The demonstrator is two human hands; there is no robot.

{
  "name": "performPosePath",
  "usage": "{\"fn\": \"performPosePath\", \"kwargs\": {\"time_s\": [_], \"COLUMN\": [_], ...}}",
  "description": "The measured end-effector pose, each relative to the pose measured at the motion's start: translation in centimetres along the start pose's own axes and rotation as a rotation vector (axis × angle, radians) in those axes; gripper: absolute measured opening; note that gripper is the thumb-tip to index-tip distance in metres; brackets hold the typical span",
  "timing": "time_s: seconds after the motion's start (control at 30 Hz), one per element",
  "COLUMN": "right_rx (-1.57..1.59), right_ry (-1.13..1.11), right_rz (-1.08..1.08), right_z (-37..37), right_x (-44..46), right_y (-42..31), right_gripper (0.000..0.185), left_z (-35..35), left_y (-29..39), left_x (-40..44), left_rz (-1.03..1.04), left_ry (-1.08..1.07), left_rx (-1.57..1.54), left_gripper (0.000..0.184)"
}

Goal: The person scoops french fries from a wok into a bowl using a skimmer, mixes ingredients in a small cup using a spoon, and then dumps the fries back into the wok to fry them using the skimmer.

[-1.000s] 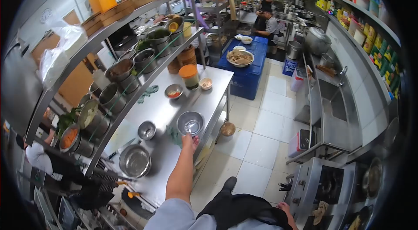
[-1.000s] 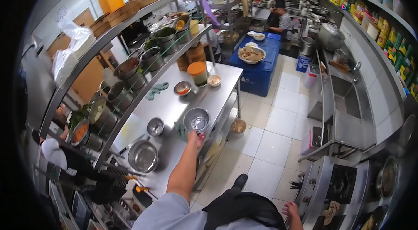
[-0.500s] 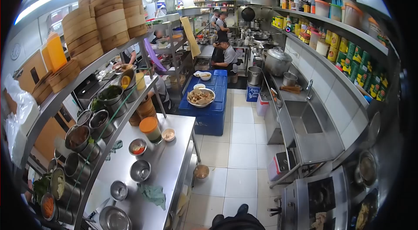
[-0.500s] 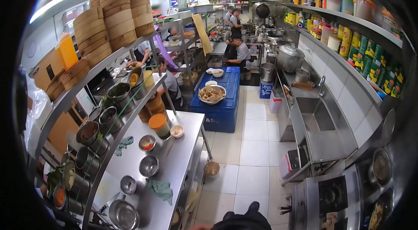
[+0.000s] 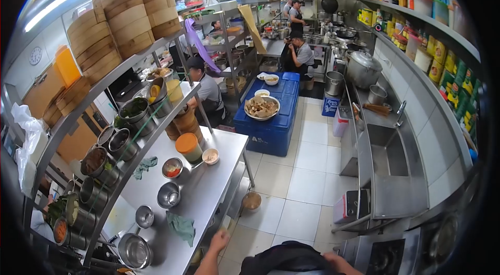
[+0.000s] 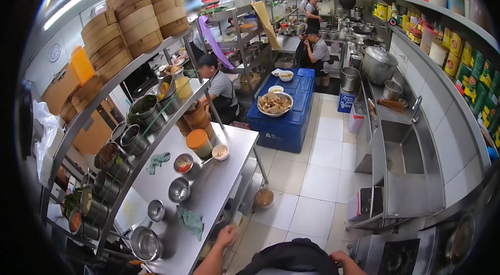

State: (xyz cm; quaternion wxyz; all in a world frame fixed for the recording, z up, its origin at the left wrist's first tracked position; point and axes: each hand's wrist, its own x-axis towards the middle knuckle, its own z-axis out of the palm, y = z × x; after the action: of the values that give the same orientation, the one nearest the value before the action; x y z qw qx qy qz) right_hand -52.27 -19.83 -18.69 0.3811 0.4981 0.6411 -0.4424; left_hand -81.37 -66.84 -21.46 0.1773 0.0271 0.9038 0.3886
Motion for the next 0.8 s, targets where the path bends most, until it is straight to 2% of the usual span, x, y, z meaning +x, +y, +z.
{"fn": "performPosePath", "kwargs": {"time_s": [0.03,0.07,0.13,0.17,0.2,0.23,0.3,0.33,0.4,0.47,0.53,0.63,0.8], "right_rx": [-0.526,-0.535,-0.501,-0.514,-0.651,-0.796,-0.398,-0.214,-0.146,-0.214,-0.454,-0.316,-0.159], "right_ry": [0.015,0.002,0.144,0.134,0.212,0.348,0.107,0.072,0.034,-0.007,-0.098,-0.287,-0.34], "right_rz": [-0.435,-0.427,-0.501,-0.499,-0.765,-1.024,-0.57,-0.343,-0.611,-0.863,-1.033,-0.892,-0.846], "right_z": [-1.3,-2.0,-4.3,-5.1,-5.6,-6.2,-7.2,-7.6,-9.1,-11.0,-13.0,-12.3,-10.2], "right_x": [10.6,11.2,12.9,14.2,16.9,16.7,13.3,9.1,5.5,-2.1,-4.1,-11.5,-15.3], "right_y": [4.5,4.5,4.2,4.5,6.3,6.4,6.5,5.2,7.0,6.8,11.1,8.7,4.2], "right_gripper": [0.03,0.03,0.032,0.032,0.03,0.028,0.028,0.029,0.035,0.037,0.075,0.075,0.076], "left_z": [-0.5,-0.9,-2.5,-3.5,-4.6,-5.3,-6.6,-7.1,-7.9,-7.7,-7.7,-7.1,-7.2], "left_y": [1.7,2.4,3.5,4.2,4.9,4.9,4.6,4.1,3.4,3.2,3.4,3.5,3.8], "left_x": [1.1,2.0,3.7,4.2,4.2,4.2,4.0,3.6,3.7,4.0,4.5,4.8,4.5], "left_rz": [0.038,0.073,0.124,0.108,0.094,0.081,0.028,0.018,0.067,0.076,0.101,0.044,0.053], "left_ry": [0.116,0.23,0.382,0.414,0.442,0.436,0.431,0.425,0.369,0.401,0.427,0.475,0.486], "left_rx": [-0.074,-0.146,0.079,0.156,0.235,0.238,0.443,0.444,0.577,0.61,0.647,0.697,0.701], "left_gripper": [0.045,0.046,0.054,0.062,0.07,0.07,0.079,0.079,0.087,0.088,0.09,0.093,0.091]}}
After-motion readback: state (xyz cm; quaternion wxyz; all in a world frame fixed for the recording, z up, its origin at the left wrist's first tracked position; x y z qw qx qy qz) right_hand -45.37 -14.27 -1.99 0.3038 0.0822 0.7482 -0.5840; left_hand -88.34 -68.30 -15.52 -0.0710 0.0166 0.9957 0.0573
